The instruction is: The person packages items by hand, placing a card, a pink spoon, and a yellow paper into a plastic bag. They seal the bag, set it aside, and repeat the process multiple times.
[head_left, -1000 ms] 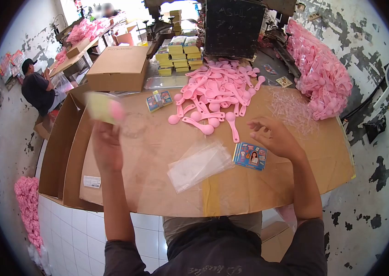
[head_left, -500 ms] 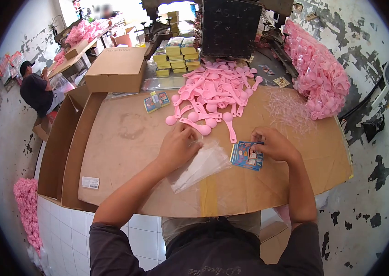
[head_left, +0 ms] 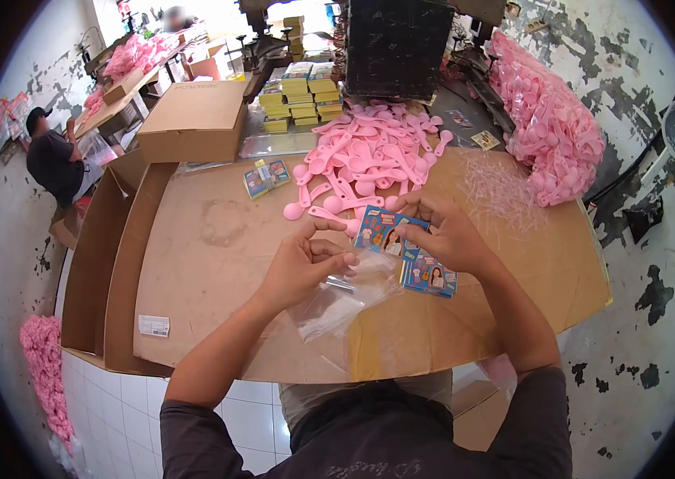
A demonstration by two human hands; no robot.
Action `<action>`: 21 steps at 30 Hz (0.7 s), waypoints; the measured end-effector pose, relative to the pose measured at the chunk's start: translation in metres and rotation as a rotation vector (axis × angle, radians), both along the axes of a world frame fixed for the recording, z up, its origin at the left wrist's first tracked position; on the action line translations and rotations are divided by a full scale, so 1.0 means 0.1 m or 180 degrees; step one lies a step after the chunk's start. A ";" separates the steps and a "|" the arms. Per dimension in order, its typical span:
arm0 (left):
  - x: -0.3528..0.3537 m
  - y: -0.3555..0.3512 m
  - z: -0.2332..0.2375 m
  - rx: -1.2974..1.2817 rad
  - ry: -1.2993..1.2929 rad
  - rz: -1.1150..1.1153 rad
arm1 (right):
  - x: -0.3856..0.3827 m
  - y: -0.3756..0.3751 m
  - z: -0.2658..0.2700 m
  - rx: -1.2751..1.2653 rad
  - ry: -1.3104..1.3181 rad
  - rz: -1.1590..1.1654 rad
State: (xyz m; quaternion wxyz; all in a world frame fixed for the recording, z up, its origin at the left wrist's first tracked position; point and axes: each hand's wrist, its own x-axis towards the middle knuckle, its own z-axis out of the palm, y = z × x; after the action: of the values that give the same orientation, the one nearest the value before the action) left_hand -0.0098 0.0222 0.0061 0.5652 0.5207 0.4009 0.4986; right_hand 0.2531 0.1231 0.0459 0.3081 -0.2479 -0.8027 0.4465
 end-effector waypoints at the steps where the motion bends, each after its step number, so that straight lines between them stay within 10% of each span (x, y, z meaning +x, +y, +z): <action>1: 0.01 0.00 -0.01 0.0007 0.0064 0.0030 | -0.01 0.00 -0.01 -0.0022 0.0093 -0.0044; 21: 0.13 -0.11 0.13 0.0084 0.0498 0.0174 | -0.04 -0.25 -0.19 0.0745 0.0442 -0.0694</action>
State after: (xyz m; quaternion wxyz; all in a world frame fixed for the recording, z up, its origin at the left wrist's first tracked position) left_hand 0.0034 0.0113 0.0195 0.5114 0.5543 0.4513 0.4770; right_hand 0.2488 0.0986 0.0271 0.4362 -0.2645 -0.7943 0.3299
